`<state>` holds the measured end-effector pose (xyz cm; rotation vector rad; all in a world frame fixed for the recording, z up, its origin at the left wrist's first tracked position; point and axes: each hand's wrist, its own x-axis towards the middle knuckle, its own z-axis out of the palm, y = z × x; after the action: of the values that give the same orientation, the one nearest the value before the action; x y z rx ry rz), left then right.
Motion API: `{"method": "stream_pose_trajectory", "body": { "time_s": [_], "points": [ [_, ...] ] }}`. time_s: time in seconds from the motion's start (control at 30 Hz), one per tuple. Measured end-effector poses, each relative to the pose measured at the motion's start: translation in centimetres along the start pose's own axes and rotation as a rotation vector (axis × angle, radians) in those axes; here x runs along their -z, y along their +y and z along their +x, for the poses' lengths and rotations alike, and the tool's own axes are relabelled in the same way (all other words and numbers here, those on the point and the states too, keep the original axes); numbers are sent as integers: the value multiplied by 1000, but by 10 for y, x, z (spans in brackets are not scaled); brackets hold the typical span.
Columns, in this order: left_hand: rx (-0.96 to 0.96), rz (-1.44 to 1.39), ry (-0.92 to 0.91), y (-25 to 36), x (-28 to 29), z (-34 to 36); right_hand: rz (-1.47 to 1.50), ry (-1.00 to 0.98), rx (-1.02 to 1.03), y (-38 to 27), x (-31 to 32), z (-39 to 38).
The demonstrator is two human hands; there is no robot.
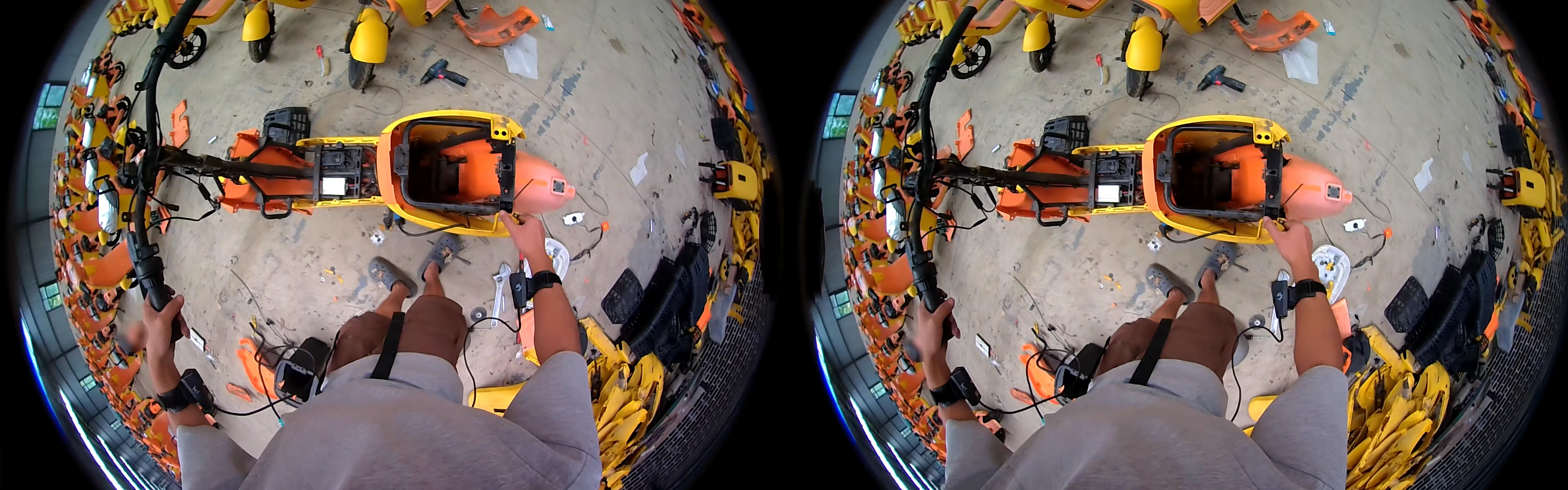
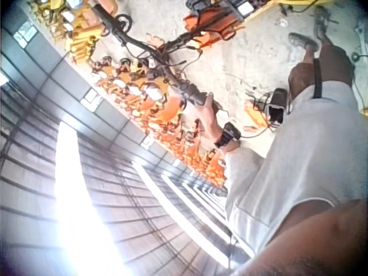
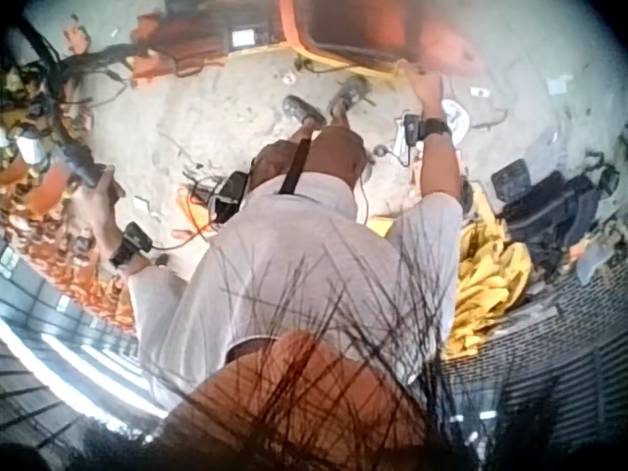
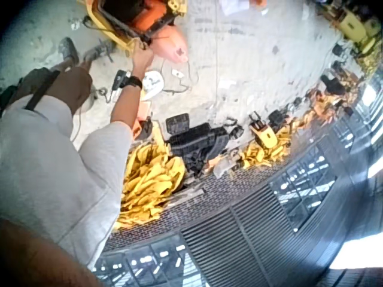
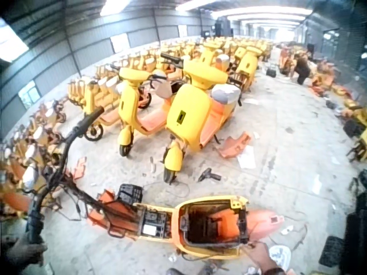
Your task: The person disassembles the body of a moped by hand and then uses a wrench to tighten a bolt on the frame.
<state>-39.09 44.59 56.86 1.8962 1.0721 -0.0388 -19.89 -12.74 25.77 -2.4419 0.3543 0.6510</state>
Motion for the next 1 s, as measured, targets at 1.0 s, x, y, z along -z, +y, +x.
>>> {"method": "stream_pose_trajectory", "body": {
  "time_s": [1.0],
  "points": [
    [72,41,94,-11,-3,1,294,607,29,53,-110,-74]
  ]
}}
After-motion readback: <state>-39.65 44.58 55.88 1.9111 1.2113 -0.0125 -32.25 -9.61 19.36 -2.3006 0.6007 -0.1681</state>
